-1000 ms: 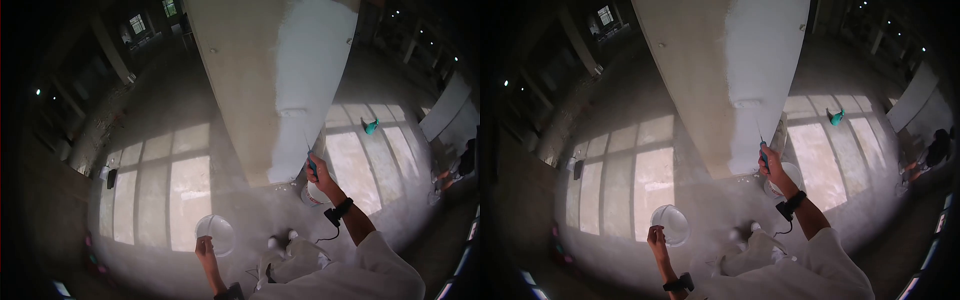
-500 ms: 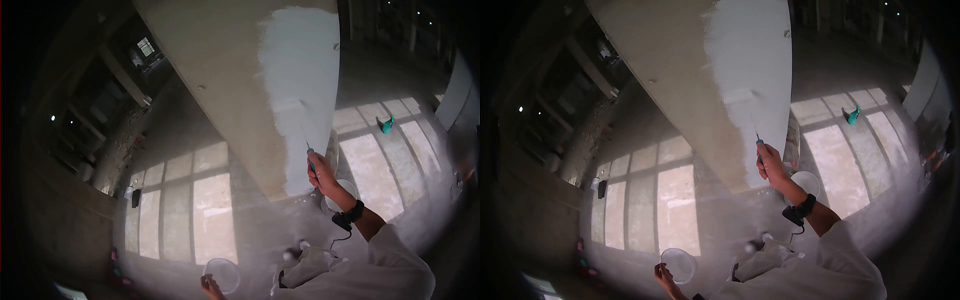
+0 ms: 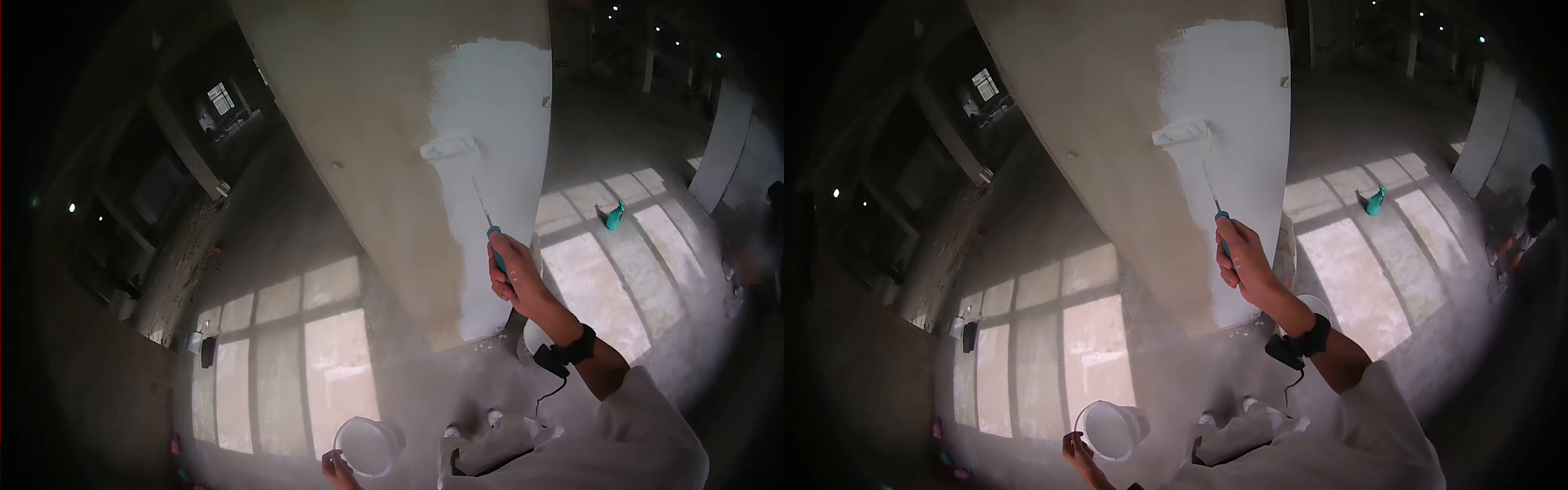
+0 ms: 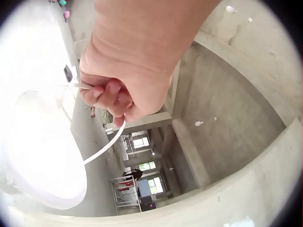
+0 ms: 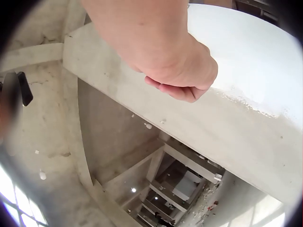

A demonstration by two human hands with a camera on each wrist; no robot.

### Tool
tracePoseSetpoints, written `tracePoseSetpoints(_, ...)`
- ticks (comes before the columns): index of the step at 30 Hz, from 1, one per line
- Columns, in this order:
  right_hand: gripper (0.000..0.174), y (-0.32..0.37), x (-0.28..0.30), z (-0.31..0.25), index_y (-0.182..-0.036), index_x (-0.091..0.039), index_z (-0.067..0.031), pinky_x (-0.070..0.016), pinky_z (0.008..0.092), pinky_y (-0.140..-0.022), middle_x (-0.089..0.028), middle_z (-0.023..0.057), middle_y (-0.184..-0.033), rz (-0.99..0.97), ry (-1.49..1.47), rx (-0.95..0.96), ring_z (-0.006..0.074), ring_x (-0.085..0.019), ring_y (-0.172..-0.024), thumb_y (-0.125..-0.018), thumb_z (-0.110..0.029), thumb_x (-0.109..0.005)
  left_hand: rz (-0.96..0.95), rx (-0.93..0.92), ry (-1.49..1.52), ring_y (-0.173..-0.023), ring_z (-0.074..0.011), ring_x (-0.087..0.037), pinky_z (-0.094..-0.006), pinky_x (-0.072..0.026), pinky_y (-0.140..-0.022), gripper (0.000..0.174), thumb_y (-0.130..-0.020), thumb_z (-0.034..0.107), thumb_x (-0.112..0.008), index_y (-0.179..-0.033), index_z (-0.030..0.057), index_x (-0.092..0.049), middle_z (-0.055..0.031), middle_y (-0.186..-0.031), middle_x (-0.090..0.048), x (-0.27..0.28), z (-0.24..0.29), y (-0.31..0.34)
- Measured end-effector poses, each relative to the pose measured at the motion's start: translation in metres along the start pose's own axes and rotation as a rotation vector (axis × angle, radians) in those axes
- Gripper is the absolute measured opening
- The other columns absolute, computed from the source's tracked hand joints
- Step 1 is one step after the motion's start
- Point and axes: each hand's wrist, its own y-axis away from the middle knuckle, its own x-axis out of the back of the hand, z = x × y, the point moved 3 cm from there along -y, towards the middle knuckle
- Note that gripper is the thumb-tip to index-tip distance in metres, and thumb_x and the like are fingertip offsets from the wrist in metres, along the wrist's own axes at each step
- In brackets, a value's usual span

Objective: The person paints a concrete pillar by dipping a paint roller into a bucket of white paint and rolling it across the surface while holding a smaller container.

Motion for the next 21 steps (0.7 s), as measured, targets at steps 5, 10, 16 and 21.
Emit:
tracePoseSetpoints(5,0.036,0.006,-0.033,-0.03,-0.082,-0.046,-0.0114,-0.0243,0.0259,-0.035,-0.038,-0.0026,-0.054,-0.031,-0.025,0.081,0.0085,-0.028,-0.035,-0.097,-0.044,-0.052,-0.154,-0.028,-0.184,-0.062,-0.0118,-0.044,-0.0274,-0.0331,-0.053,0.02,-0.092,0.022,-0.056,-0.097,0.0055,-0.066,-0.0031,-0.077,-0.056,0.029,-0.016,-0.054)
tracePoseSetpoints(10,0.036,0.005,-0.05,-0.069,-0.084,-0.046,-0.0121,-0.0216,0.0249,-0.039,-0.038,-0.004,-0.055,-0.034,-0.021,0.098,0.0067,-0.026,-0.038,-0.096,-0.045,-0.052,-0.167,-0.174,-0.001,-0.057,-0.0096,-0.041,-0.0262,-0.0313,-0.049,0.02,-0.092,0.021,-0.057,-0.096,0.0044,-0.068,-0.0019,-0.072,-0.056,0.049,-0.019,-0.096)
tracePoseSetpoints(16,0.043,0.004,-0.053,-0.097,-0.082,-0.045,-0.0139,-0.0241,0.0248,-0.043,-0.036,-0.0053,-0.056,0.057,0.191,0.112,0.0065,-0.03,-0.043,-0.094,-0.054,-0.05,-0.25,-0.221,0.022,-0.056,-0.0081,-0.041,-0.0234,-0.0289,-0.047,0.019,-0.092,0.021,-0.058,-0.095,0.0046,-0.067,-0.0021,-0.071,-0.054,0.064,-0.035,-0.139)
tracePoseSetpoints(21,0.051,-0.021,-0.018,-0.063,-0.075,-0.045,-0.0148,-0.021,0.027,-0.041,-0.032,-0.0047,-0.052,0.16,0.257,0.055,0.0082,-0.027,-0.041,-0.092,-0.063,-0.049,-0.195,-0.193,0.033,-0.051,-0.0065,-0.037,-0.0227,-0.0248,-0.044,0.019,-0.093,0.022,-0.059,-0.095,0.005,-0.067,0.0011,-0.065,-0.048,0.059,-0.031,-0.157)
